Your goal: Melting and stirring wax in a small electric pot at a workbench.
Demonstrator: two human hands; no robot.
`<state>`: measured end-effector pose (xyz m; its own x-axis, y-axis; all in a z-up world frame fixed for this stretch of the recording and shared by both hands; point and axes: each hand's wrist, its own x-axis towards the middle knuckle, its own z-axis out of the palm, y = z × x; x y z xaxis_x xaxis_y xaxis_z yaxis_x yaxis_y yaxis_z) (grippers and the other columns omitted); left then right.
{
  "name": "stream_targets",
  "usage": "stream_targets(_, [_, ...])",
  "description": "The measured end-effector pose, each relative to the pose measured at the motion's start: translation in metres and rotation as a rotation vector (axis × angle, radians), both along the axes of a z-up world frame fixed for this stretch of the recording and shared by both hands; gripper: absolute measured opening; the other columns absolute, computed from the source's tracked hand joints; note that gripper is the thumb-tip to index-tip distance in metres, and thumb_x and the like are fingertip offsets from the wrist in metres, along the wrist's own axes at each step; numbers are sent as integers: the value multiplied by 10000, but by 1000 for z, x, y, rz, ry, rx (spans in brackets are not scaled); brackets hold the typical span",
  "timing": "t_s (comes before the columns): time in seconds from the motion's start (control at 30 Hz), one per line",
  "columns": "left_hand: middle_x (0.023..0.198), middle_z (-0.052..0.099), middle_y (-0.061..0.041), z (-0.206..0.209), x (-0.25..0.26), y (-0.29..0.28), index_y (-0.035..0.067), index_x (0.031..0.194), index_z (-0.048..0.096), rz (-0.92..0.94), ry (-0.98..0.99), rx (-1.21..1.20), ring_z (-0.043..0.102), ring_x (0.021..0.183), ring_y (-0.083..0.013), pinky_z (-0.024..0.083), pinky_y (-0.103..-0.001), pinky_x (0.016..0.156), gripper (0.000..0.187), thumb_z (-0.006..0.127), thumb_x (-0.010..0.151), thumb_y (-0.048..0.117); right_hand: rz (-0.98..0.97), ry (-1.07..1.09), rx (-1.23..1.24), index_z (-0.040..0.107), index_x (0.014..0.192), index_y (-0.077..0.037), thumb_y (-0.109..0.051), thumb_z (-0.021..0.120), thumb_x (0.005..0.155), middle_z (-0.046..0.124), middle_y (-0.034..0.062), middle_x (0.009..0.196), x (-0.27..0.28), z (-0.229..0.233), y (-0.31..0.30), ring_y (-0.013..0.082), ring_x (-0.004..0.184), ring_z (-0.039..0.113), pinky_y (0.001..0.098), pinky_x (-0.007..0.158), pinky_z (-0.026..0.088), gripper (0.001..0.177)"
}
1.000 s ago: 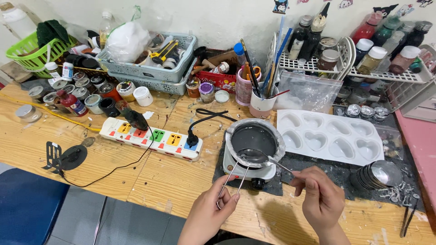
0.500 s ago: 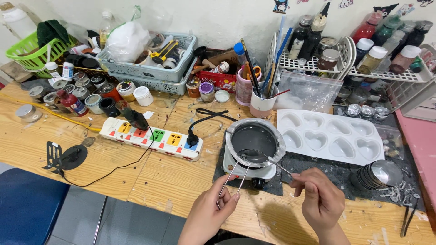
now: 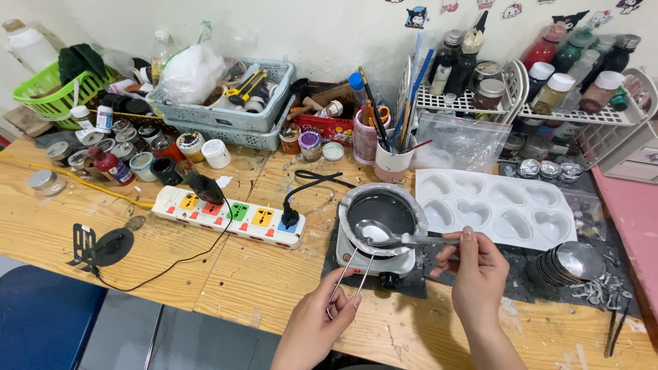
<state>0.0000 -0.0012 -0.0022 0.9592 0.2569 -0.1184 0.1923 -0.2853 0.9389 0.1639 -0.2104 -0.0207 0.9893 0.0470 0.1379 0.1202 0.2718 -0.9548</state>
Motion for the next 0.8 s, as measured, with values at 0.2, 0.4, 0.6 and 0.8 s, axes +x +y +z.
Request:
stream_targets(0.2, [632,513,16,-3,3,0,110,1397,561,12,21,-23,476,571,-65,423,-247,537,507,720,923,194,8,50,45,673,996,31,-257,520,1107,607,77,702,11,-3,-5,130,596,587,298,508,536,344])
stream_targets(0.4, [620,516,15,0,4,-1,120,1394,567,12,50,22,473,564,-66,423,-246,538,500,716,923,199,-9,39,-23,670,996,46,-262,506,1098,611,82,688,3,3,-13,140,594,598,311,502,557,363])
stream_targets(0.6, [626,515,11,-3,4,-1,125,1401,570,11,25,9,469,563,-70,417,-252,532,513,722,915,184,-12,-23,-137,679,1016,60,-267,494,1100,636,111,687,-5,9,-17,161,576,628,321,505,564,385])
stream_targets(0.8, [632,512,13,-5,2,-1,114,1401,569,15,-3,1,469,571,-68,418,-250,536,510,720,917,171,-31,-122,-98,669,1060,62,-242,505,1100,647,113,731,-12,4,-22,155,621,649,315,529,590,348])
